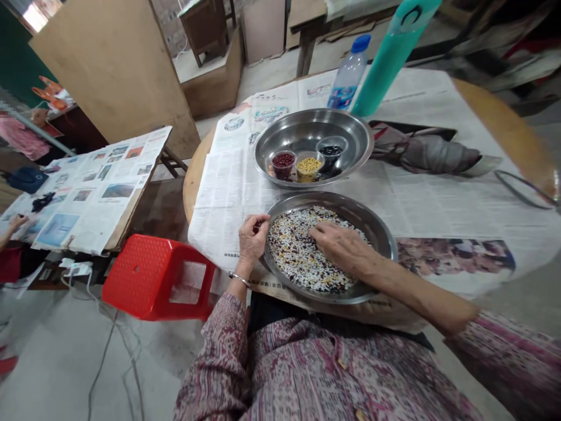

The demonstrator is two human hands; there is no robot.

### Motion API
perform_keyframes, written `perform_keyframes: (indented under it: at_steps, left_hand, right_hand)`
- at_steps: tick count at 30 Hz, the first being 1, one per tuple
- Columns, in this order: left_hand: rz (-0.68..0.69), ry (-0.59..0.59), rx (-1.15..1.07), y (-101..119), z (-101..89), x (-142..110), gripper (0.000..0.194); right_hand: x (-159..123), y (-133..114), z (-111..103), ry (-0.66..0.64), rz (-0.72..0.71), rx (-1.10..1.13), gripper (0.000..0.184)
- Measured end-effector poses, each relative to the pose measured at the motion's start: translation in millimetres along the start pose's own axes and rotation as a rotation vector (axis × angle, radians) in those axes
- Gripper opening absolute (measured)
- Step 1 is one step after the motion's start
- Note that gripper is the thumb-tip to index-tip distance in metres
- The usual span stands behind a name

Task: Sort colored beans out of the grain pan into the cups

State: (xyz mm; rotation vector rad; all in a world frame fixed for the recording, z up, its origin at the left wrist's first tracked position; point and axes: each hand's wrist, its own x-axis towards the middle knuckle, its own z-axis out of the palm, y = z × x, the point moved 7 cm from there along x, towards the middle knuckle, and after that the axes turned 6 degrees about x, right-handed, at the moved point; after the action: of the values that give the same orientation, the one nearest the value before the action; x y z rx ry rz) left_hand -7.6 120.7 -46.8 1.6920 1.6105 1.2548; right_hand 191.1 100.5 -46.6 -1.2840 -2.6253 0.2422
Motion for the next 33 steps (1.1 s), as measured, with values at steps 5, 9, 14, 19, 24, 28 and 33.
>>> perform_keyframes:
  at_steps: [5,9,14,19,24,28,33]
  left_hand:
    - [0.008,0.009,-0.028,-0.3,0.2,1.2,0.016]
    - [0.01,0.01,-0.028,-0.7,0.4,3.2,0.016]
    - [0.03,0.008,-0.029,-2.3,-0.2,5.2,0.016]
    - [0.039,0.014,-0.044,-5.0,0.0,5.9,0.016]
    - [0.047,0.016,-0.068,-4.5,0.8,6.0,0.015]
    - [0.051,0.019,-0.061,-3.7,0.4,6.1,0.016]
    - [0.061,0.018,-0.057,-3.8,0.5,6.3,0.016]
  right_hand:
    - [-3.6,34.8,-15.1,0.021,0.103,0.18,0.015]
    - [-32.4,29.4,-26.3,0.03,0.091,0.329,0.015]
    - [-57.5,-12.5,-15.4,-0.068,-0.058,0.444,0.018]
    - [-44.7,4.6,-15.1,0.069,0.093,0.205,0.023]
    - [-28.7,24.6,-26.1,0.205,0.187,0.119,0.024]
    - [-16.8,19.4,-15.2,0.172,0.213,0.164,0.032]
    - [8.8,1.5,-0.5,0.128,0.175,0.32,0.023]
